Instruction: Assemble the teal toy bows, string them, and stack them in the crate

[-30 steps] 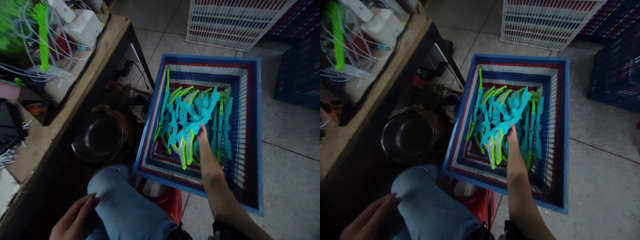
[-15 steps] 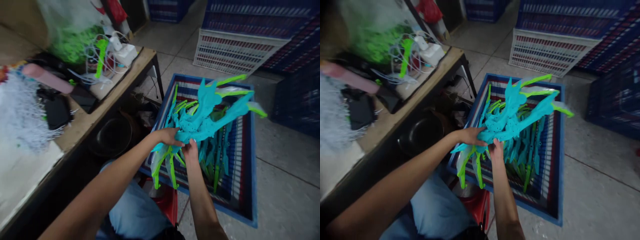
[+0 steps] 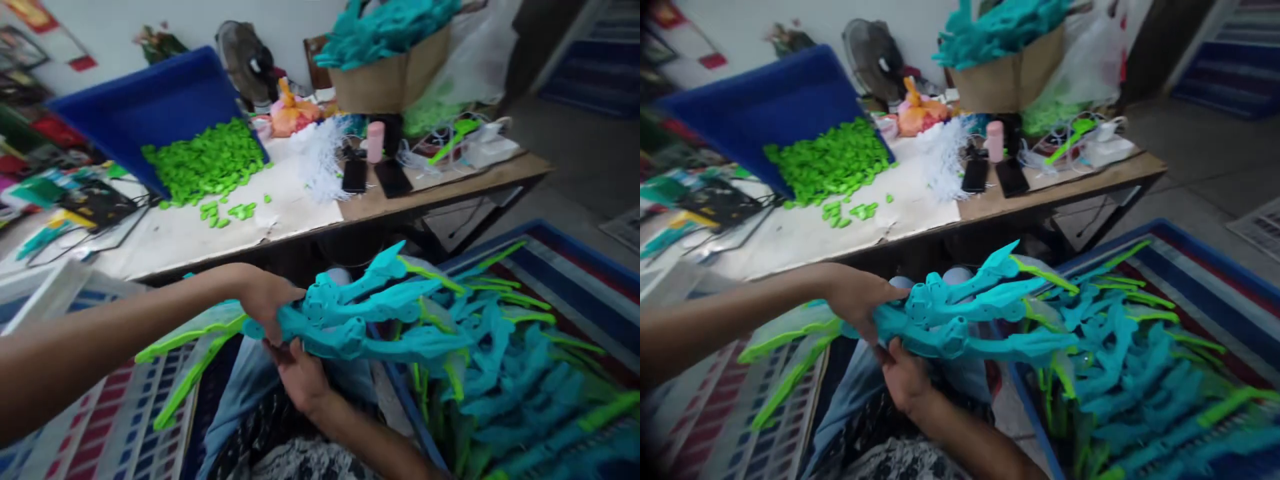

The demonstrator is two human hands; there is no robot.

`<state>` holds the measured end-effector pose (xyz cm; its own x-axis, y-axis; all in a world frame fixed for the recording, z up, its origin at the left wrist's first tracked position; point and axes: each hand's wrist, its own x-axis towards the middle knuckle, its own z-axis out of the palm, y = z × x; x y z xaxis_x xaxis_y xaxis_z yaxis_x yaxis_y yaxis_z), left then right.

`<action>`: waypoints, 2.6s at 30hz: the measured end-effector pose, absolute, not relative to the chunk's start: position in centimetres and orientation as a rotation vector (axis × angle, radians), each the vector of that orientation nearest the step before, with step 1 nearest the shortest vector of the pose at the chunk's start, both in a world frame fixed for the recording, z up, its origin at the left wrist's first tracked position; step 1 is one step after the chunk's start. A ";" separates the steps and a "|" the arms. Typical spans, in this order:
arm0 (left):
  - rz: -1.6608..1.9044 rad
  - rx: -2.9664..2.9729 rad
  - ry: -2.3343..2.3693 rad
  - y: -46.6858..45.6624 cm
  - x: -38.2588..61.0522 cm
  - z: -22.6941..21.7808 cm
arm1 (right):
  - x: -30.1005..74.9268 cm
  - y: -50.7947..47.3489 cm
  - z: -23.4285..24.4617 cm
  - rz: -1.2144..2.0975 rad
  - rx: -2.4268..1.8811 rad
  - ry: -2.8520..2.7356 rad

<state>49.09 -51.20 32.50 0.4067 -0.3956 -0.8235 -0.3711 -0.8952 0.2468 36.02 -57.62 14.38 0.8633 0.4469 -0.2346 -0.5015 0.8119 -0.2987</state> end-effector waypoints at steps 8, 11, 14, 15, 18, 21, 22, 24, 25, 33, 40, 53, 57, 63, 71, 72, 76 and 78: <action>-1.370 2.431 -0.351 -36.3 42.8 22.3 | 33.0 -49.4 9.2 0.886 -0.490 0.223; -1.121 2.594 -0.396 -34.5 39.4 19.9 | 33.2 -53.0 11.0 1.021 -0.966 -0.128; -1.076 2.609 -0.440 -34.0 35.7 18.3 | 35.7 -57.8 14.4 0.771 -1.522 -0.732; -1.095 2.581 -0.448 -33.9 34.6 17.9 | 37.0 -58.8 15.2 0.563 -1.693 -0.871; -1.049 2.497 -0.418 -33.7 32.3 16.8 | 40.8 -59.6 15.7 0.170 -2.088 -1.223; -0.661 2.602 -0.198 -33.5 31.9 15.9 | 42.0 -58.2 13.7 0.130 -2.305 -1.503; -0.500 2.683 -0.107 -33.6 32.2 15.5 | 41.8 -57.6 13.0 0.113 -2.364 -1.542; -0.292 2.848 0.010 -34.0 32.9 14.6 | 40.9 -56.7 12.2 0.061 -2.477 -1.568; -0.284 2.908 0.000 -34.2 33.4 14.1 | 40.5 -56.3 12.1 0.041 -2.524 -1.573; -0.564 2.900 -0.387 -29.5 38.9 13.0 | 40.4 -53.3 12.4 0.160 -2.678 -1.511; -0.557 2.838 -0.229 -28.0 42.8 13.2 | 38.9 -51.2 13.0 0.496 -2.690 -1.420; -0.105 2.594 0.102 -35.6 43.5 10.2 | 71.5 -39.5 18.1 -0.403 -2.603 -0.790; -0.058 2.610 0.045 -37.0 44.0 10.3 | 74.1 -37.4 17.2 -0.350 -2.646 -0.717; 0.004 2.622 -0.154 -37.1 40.6 12.8 | 70.5 -42.0 16.6 -0.002 -2.328 -0.387; -0.776 2.454 -0.637 -36.4 37.8 11.2 | 67.4 -47.2 17.4 -0.288 -2.517 -0.708; -0.717 2.415 -0.647 -36.2 37.9 11.2 | 67.7 -47.4 17.4 -0.278 -2.458 -0.852; -0.255 2.236 -0.374 -35.5 39.6 11.9 | 69.9 -48.0 17.0 -0.057 -2.250 -1.309; -0.014 2.207 -0.052 -35.0 41.2 12.5 | 70.6 -48.0 16.8 -0.010 -2.263 -1.349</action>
